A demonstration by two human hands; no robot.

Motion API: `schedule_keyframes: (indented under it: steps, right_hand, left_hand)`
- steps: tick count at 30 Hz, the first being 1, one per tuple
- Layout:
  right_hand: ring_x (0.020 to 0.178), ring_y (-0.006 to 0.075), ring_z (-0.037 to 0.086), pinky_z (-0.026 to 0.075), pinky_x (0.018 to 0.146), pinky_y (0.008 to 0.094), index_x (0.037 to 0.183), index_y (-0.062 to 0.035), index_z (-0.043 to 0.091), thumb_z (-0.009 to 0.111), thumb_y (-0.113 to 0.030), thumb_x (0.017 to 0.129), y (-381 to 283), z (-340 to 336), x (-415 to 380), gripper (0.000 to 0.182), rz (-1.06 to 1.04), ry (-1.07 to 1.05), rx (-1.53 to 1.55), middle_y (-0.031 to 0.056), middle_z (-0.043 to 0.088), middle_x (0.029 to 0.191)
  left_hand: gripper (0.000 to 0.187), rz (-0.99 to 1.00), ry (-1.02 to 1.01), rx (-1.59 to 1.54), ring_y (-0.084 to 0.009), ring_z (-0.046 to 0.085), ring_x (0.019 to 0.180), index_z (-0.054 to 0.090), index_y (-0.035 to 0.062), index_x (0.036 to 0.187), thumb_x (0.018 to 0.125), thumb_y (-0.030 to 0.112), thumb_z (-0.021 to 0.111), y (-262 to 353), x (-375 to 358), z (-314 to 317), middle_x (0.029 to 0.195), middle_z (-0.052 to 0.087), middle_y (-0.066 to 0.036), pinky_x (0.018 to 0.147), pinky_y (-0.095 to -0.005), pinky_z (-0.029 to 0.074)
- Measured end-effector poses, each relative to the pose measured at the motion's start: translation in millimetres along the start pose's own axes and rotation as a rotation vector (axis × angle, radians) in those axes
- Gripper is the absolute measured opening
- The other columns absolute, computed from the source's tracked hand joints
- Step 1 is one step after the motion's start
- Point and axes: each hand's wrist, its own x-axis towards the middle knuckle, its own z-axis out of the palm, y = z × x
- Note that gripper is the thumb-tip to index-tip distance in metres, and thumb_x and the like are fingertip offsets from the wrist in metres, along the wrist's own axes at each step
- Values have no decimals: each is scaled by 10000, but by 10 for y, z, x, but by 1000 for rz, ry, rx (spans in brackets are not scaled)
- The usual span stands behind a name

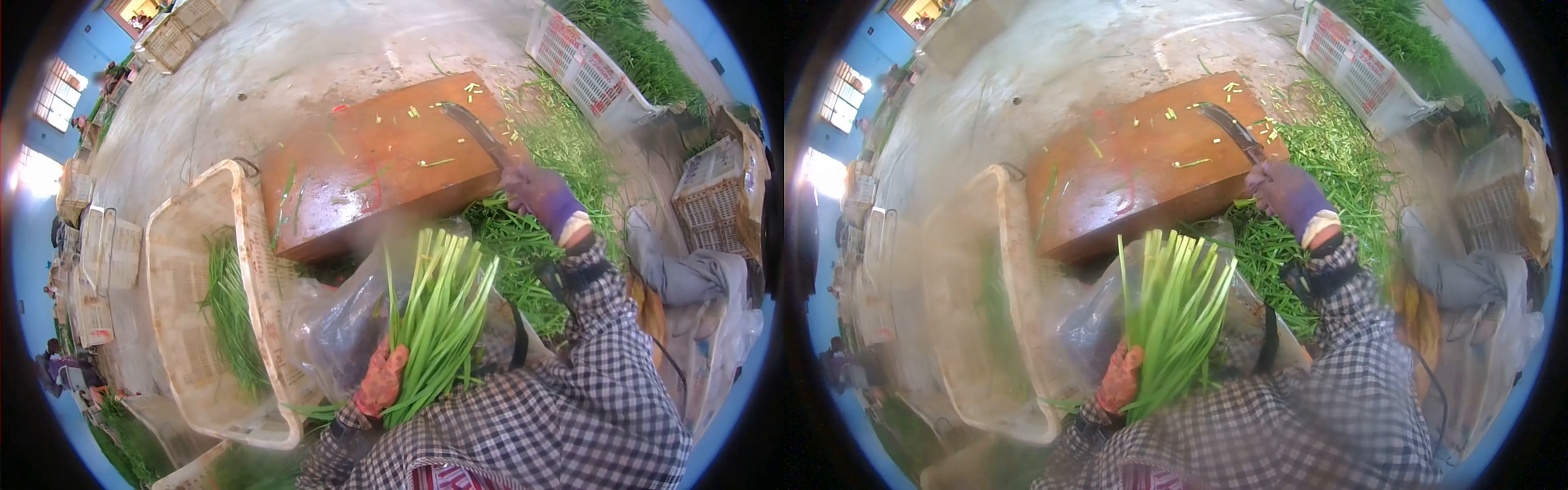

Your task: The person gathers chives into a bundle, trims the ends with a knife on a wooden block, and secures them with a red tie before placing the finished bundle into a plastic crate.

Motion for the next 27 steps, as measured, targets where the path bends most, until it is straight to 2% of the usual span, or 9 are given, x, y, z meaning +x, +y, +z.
schedule_keyframes:
  steps: [1, 4, 7, 9, 12, 14, 18, 21, 27]
  right_hand:
    - [1060, 320, 586, 462, 905, 421, 1182, -29, 569, 661, -395, 839, 140, 4, 11, 510, -262, 28, -217, 223, 614, 1094]
    - [1182, 227, 517, 406, 1004, 374, 1299, -3, 480, 710, -290, 814, -153, 132, -261, 609, -752, 173, -760, 163, 472, 1345]
    - [1286, 264, 414, 343, 1061, 381, 1297, 5, 476, 780, -320, 735, -388, 331, -418, 717, -796, -143, -584, 167, 367, 1429]
    - [1279, 293, 422, 353, 1056, 389, 1298, 1, 477, 816, -349, 673, -579, 451, -488, 793, -678, -263, -377, 158, 371, 1428]
    - [1257, 325, 441, 380, 1034, 397, 1254, -8, 511, 844, -397, 604, -515, 563, -449, 828, -662, -215, -354, 173, 428, 1377]
    - [1241, 329, 456, 391, 1023, 399, 1219, -10, 536, 846, -393, 598, -544, 621, -418, 793, -776, -138, -561, 188, 455, 1349]
    - [1120, 356, 524, 405, 979, 416, 1146, -27, 591, 738, -455, 667, -381, 831, -399, 659, -761, -79, -401, 214, 575, 1146]
    - [980, 361, 582, 442, 883, 440, 1067, -35, 604, 704, -387, 709, -338, 836, -357, 511, -476, -366, -328, 201, 617, 995]
    - [876, 361, 609, 470, 815, 425, 989, -23, 585, 623, -293, 794, -232, 827, -249, 335, -463, -101, -143, 208, 618, 913]
  left_hand:
    - [544, 6, -1, 21, -165, 494, 1157, 358, 48, 1408, 961, 315, 515, -21, 11, -11, 1299, 512, -80, 976, -311, 415]
    - [526, -19, -35, -23, -169, 522, 1130, 369, 49, 1398, 968, 326, 492, 96, 18, 49, 1279, 527, -82, 955, -314, 442]
    - [511, -63, -15, -187, -176, 553, 1097, 385, 50, 1385, 971, 332, 484, 87, 23, 101, 1267, 539, -84, 927, -324, 473]
    - [502, -63, -26, -201, -181, 564, 1085, 391, 51, 1380, 972, 329, 484, 109, 30, 122, 1266, 541, -86, 917, -328, 484]
    - [498, -70, -48, -205, -185, 569, 1082, 394, 50, 1377, 972, 324, 487, 83, 16, 117, 1264, 544, -91, 912, -332, 489]
    - [493, -65, -51, -175, -186, 569, 1084, 396, 50, 1376, 973, 318, 487, 71, 17, 103, 1260, 547, -93, 913, -331, 489]
    - [474, -30, -43, -139, -182, 569, 1083, 407, 52, 1370, 977, 306, 480, 48, 20, 114, 1249, 556, -90, 915, -324, 489]
    - [466, -29, -59, -181, -177, 567, 1083, 412, 52, 1368, 978, 300, 479, -8, 30, 89, 1251, 555, -84, 917, -320, 487]
    - [490, 50, -1, -152, -179, 558, 1098, 402, 49, 1373, 971, 312, 494, -36, 4, 65, 1265, 545, -82, 919, -324, 482]
